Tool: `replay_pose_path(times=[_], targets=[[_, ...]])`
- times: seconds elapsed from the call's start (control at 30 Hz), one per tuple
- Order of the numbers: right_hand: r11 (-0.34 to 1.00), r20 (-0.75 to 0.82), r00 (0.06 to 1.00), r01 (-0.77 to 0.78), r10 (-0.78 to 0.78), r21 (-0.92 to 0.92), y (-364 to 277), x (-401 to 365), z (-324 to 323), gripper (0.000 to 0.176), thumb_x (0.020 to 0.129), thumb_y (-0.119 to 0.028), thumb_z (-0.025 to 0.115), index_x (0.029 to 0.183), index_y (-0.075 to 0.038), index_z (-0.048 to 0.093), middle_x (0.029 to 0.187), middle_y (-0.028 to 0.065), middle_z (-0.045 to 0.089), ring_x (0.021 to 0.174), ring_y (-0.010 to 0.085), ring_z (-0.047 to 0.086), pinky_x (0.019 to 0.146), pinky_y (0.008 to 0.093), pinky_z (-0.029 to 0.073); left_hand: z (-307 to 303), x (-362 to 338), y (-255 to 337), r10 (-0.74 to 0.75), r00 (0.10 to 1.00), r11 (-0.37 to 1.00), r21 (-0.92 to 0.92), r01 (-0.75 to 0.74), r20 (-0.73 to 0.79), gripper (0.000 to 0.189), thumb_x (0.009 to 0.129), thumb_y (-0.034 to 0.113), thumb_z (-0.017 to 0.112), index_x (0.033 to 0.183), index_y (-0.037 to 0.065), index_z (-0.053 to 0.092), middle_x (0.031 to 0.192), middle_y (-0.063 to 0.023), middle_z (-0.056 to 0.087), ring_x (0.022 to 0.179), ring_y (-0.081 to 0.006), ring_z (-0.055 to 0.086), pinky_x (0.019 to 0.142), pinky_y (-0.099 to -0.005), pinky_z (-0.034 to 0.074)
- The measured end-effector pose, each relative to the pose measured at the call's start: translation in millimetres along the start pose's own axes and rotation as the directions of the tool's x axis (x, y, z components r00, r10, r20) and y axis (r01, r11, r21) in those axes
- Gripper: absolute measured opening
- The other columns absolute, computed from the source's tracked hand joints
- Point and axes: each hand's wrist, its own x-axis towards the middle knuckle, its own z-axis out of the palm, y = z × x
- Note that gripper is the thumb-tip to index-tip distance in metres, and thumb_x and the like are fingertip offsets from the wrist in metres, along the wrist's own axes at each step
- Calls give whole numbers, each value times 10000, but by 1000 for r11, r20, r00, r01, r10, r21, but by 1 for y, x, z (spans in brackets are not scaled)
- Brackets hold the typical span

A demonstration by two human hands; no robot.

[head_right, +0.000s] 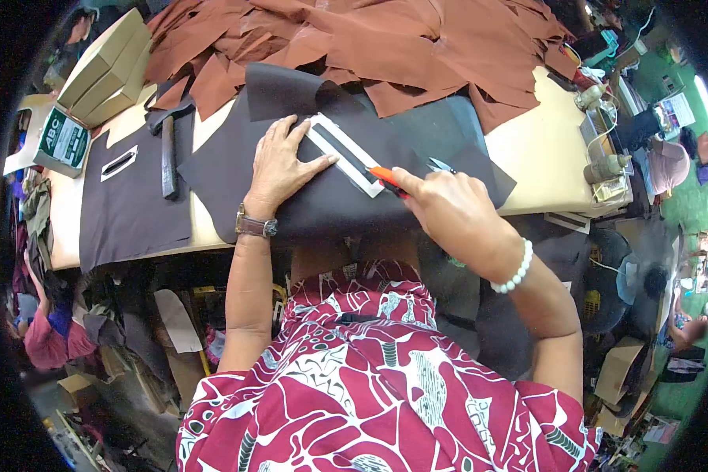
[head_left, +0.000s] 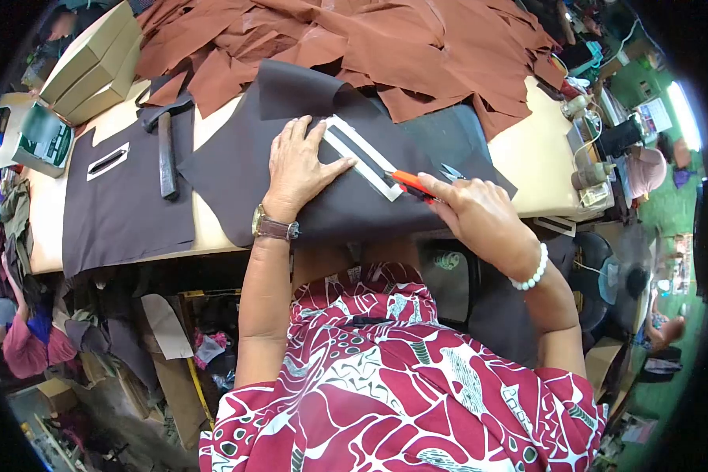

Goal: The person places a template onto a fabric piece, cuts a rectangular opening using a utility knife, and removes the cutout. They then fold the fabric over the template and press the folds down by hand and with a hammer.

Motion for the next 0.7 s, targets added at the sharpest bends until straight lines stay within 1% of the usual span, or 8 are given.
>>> replay_pose_path(times=[0.2,0.23,0.27,0.33,0.37,0.47,0.57,0.7], targets=[[992,-55,998,-37,44,122,12,-12,9,348,838,-185,617,1180,-123,596,732,139,627,651,323,604,607,417,477,-2,0,-7,58,998,994,-90,-59,-9,756,716,435,716,1276,-8,467,1317,-207,448,1248,-342,390,1041,-418,306],[985,-187,980,96,-68,145,28,-11,20,335,854,-176,614,1178,-92,595,682,105,625,569,246,615,549,351,489,-9,3,-9,3,999,969,-247,5,33,757,728,352,734,1293,-45,423,1323,-225,434,1234,-363,407,1041,-405,318],[927,-85,994,-26,62,375,42,-11,21,321,867,-192,602,1169,-83,593,665,89,612,539,205,595,516,325,477,-18,3,-10,-5,1000,934,-358,-4,-23,706,765,288,714,1301,-53,407,1314,-242,437,1225,-370,419,1040,-396,328],[627,194,957,-289,217,724,70,-7,17,303,893,-224,579,1151,-65,589,632,58,586,477,122,553,450,274,452,-23,-1,-27,-61,987,965,-261,21,-148,656,815,262,664,1311,-65,385,1294,-256,449,1234,-369,410,1042,-398,321],[543,131,941,-289,311,789,80,-5,16,244,911,-225,562,1041,-20,592,633,29,571,454,64,494,423,227,418,-23,-6,-41,-100,977,984,-162,69,-190,645,822,267,649,1307,-69,386,1299,-260,443,1235,-375,404,1044,-408,317],[639,-158,837,-264,524,723,129,8,37,232,903,-250,565,936,-21,582,627,86,587,515,146,570,478,279,448,-21,-23,-90,-240,949,945,176,277,-206,619,873,307,571,1306,-89,375,1323,-278,411,1251,-392,379,1037,-426,319],[755,-329,776,-271,538,597,164,29,63,247,886,-279,576,906,-33,590,712,133,594,675,255,607,618,357,475,-21,-33,-94,-416,902,885,177,432,-117,585,912,322,505,1320,-73,369,1349,-267,396,1272,-387,362,1028,-431,329],[855,-420,752,-385,509,347,170,49,91,241,846,-288,612,891,-52,608,859,140,542,863,325,536,775,430,428,-19,-38,-94,-326,931,889,281,361,-163,368,918,249,496,1173,-10,548,1260,-183,522,1189,-331,475,968,-405,395]])
